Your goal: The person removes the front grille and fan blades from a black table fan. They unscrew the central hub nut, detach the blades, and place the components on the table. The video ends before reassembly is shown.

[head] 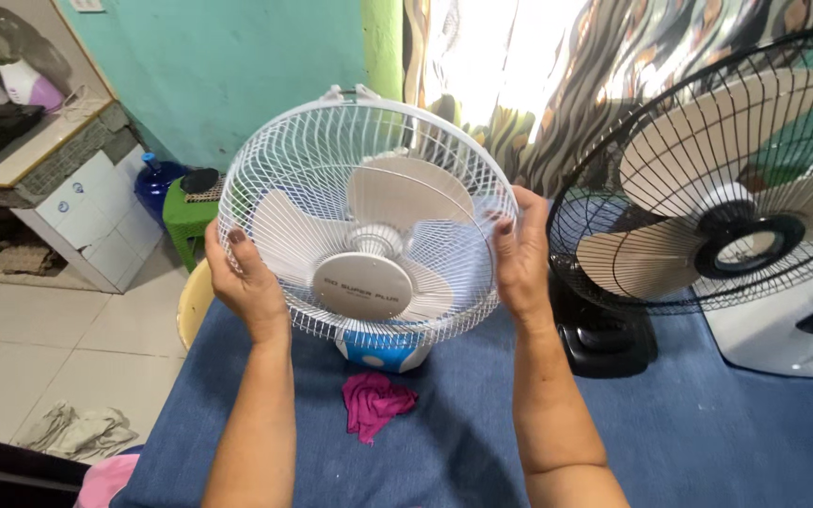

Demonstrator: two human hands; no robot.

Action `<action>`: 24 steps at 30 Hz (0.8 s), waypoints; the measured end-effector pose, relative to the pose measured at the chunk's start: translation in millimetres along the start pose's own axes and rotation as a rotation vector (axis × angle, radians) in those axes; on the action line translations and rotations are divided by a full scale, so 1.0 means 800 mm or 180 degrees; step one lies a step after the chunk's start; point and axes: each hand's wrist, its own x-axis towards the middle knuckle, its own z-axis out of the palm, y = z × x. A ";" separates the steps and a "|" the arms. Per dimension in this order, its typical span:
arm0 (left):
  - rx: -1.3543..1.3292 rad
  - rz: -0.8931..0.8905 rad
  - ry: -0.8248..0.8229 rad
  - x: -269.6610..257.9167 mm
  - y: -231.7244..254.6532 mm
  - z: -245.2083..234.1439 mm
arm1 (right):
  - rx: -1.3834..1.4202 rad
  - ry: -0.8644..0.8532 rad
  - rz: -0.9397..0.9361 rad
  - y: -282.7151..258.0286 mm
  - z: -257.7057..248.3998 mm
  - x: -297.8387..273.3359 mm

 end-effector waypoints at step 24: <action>0.0227 0.0134 0.0263 -0.003 0.012 0.009 | -0.0151 -0.0472 -0.0004 -0.028 0.001 0.050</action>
